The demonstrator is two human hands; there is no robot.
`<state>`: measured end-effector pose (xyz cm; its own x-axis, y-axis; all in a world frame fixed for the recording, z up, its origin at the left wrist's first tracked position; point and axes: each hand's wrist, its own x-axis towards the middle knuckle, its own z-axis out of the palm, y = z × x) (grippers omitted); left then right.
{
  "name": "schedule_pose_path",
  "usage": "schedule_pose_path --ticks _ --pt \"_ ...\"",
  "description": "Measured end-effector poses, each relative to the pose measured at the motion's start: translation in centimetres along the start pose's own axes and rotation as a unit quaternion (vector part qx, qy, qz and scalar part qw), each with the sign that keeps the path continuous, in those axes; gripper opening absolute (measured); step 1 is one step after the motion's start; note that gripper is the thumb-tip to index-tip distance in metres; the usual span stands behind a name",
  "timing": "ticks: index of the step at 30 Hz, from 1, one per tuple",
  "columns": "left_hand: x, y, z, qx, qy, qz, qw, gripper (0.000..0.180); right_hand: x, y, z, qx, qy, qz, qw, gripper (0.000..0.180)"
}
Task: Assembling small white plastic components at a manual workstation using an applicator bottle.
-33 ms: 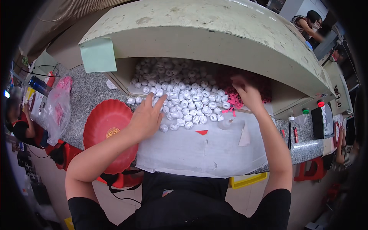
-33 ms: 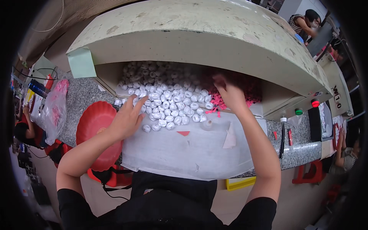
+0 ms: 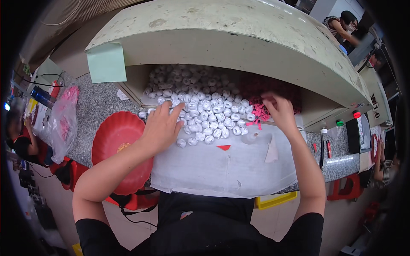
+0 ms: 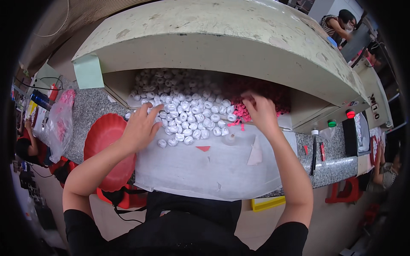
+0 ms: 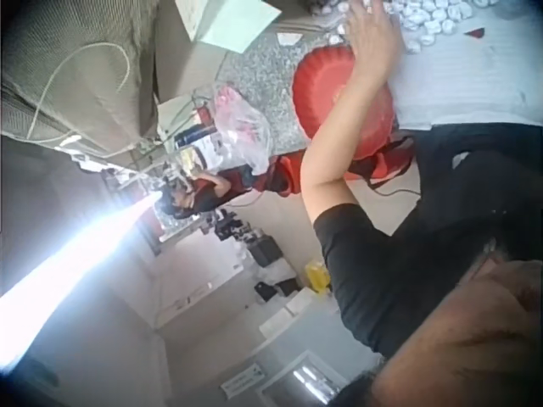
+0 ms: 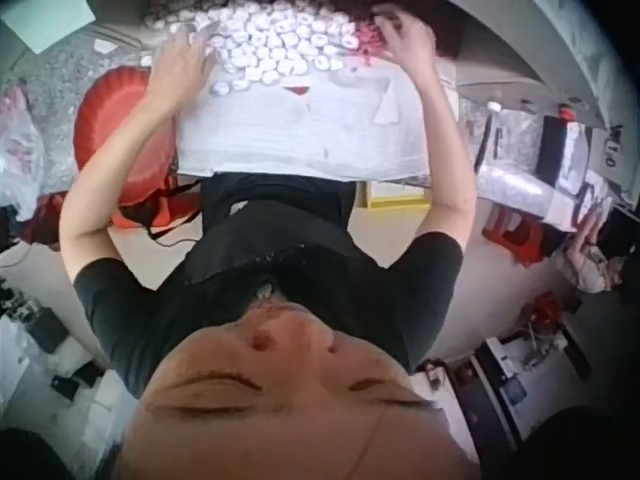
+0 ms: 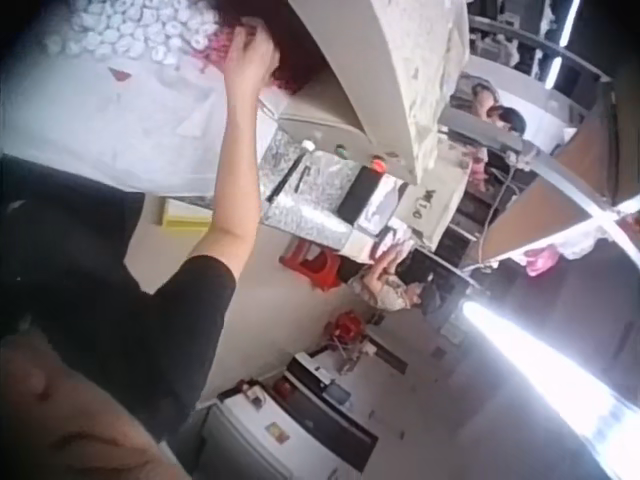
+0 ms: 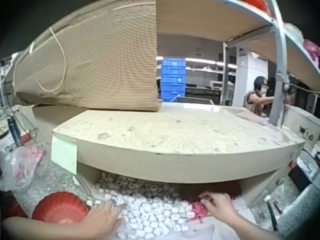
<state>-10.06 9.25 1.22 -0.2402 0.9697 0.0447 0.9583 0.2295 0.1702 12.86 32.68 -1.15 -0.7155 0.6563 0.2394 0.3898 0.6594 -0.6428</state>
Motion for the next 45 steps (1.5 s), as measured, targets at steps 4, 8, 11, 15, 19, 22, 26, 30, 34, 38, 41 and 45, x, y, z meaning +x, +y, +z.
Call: schedule_pose_path --ticks 4,8,11,15,19,22,26,30,34,38,41,45 --pt "7.5 1.4 0.5 -0.035 0.082 0.108 0.990 0.035 -6.1 -0.9 0.6 -0.070 0.025 0.062 0.995 0.023" --pt "13.8 2.1 5.0 -0.019 0.162 0.235 0.958 0.036 -6.4 -1.7 3.2 -0.099 0.045 0.026 0.994 0.019" --pt "12.2 2.7 3.9 -0.137 0.032 0.180 0.973 0.037 -5.7 -1.6 3.8 -0.125 0.038 -0.075 0.989 0.015" --pt "6.8 0.6 -1.3 -0.187 0.083 0.129 0.970 0.025 -5.3 -0.7 3.9 -0.186 -0.005 -0.145 0.972 0.017" --pt "0.3 -6.7 -4.9 -0.121 0.025 0.004 0.992 0.016 -5.0 -1.0 3.2 -0.179 -0.037 -0.171 0.968 0.017" --pt "-1.8 -9.6 -3.5 -0.003 0.033 0.006 0.999 0.015 -5.2 -0.9 2.4 -0.164 -0.047 -0.171 0.970 0.017" --pt "-0.9 -9.7 -2.8 0.114 -0.014 -0.092 0.989 0.020 -4.6 -1.6 2.7 -0.133 -0.051 -0.144 0.979 0.019" --pt "0.6 -9.7 -1.7 0.160 -0.117 -0.138 0.970 0.034 -4.8 -2.3 2.9 -0.141 -0.066 -0.137 0.978 0.028" --pt "0.8 -12.3 -1.6 0.126 -0.190 -0.091 0.969 0.043 -6.5 -3.0 1.3 -0.123 -0.004 -0.081 0.989 0.025" --pt "0.6 -13.5 -1.9 -0.042 -0.282 -0.135 0.949 0.032 -8.7 -2.5 1.8 0.062 0.000 0.071 0.996 0.015" --pt "0.9 -11.9 -1.1 -0.127 -0.188 -0.142 0.963 0.023 -10.4 -3.2 1.7 0.103 0.023 0.069 0.992 0.017" --pt "0.7 -11.4 0.8 -0.285 -0.109 -0.131 0.943 0.019 -11.9 -3.6 2.3 0.131 0.083 0.109 0.982 0.026"
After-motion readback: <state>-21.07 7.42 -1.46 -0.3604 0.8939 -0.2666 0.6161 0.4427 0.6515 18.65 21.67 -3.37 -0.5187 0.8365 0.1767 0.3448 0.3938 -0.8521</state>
